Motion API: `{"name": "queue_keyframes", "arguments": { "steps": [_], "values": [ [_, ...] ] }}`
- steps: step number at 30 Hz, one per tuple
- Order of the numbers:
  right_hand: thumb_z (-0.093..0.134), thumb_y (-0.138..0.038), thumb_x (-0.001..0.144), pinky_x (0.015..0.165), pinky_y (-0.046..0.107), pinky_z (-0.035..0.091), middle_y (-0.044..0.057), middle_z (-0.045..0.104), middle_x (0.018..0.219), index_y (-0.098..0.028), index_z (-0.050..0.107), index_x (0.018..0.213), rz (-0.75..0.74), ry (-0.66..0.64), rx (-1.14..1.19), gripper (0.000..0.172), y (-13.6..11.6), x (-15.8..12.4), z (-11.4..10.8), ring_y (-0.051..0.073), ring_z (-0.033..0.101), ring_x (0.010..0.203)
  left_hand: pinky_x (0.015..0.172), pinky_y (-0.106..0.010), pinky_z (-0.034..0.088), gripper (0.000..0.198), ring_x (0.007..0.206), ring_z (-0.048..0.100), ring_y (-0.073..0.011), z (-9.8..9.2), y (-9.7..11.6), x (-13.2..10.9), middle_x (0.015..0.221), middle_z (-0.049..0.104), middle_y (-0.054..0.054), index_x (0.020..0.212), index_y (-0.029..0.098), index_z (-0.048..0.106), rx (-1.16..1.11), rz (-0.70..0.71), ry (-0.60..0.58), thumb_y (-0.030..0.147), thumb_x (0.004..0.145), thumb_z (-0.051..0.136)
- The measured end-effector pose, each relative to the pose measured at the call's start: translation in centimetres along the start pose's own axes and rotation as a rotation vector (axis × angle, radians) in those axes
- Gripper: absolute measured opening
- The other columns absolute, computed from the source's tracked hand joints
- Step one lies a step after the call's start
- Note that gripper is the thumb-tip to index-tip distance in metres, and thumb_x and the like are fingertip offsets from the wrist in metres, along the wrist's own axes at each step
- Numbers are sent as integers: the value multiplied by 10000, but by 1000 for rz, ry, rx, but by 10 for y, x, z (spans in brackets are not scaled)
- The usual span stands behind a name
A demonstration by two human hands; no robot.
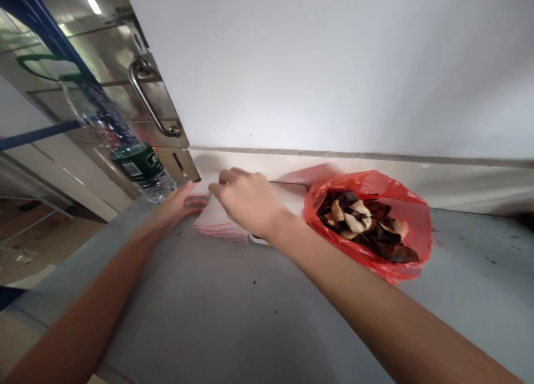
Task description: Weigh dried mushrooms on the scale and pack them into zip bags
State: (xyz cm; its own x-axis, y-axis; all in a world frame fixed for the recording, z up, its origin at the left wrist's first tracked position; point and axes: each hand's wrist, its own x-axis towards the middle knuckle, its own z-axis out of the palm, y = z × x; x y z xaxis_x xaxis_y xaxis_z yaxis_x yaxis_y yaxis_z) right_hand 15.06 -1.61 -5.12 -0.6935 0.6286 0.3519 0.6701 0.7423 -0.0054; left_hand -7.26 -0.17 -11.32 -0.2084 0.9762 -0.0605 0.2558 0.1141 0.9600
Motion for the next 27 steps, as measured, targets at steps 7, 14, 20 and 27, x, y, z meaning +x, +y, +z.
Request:
{"name": "queue_keyframes", "arguments": {
  "steps": [7,14,20,27],
  "values": [
    [461,-197,1092,749,342,511,150,781,1166,-161,786,1187,-47,-380,-5,340,-33,-2,47,292,699,1121,888,-427,633,289,1061,738,-284,-9,-10,4,1154,749,-132,1140,190,722,98,98,-39,387,1030,542],
    [477,-137,1072,953,391,542,160,768,1276,-110,714,1293,-31,-413,64,326,-32,-14,48,307,686,1199,1299,-575,209,511,1584,322,-341,10,5,26,1715,417,-73,1515,291,605,975,649,-499,483,1111,358],
    [528,-120,1033,974,449,581,230,756,1276,-51,704,1268,-97,-373,176,301,-20,-32,49,325,732,1164,1257,-684,172,593,1623,259,-361,19,10,38,1782,254,-43,1683,417,303,1238,546,-668,605,1125,228],
    [536,-158,1014,1011,433,582,169,714,1414,-196,695,1386,-134,-198,433,406,6,-62,27,277,723,1231,1215,-594,324,426,1488,495,-389,17,15,38,1603,576,-78,1396,386,695,978,596,-551,501,989,642]
  ]
}}
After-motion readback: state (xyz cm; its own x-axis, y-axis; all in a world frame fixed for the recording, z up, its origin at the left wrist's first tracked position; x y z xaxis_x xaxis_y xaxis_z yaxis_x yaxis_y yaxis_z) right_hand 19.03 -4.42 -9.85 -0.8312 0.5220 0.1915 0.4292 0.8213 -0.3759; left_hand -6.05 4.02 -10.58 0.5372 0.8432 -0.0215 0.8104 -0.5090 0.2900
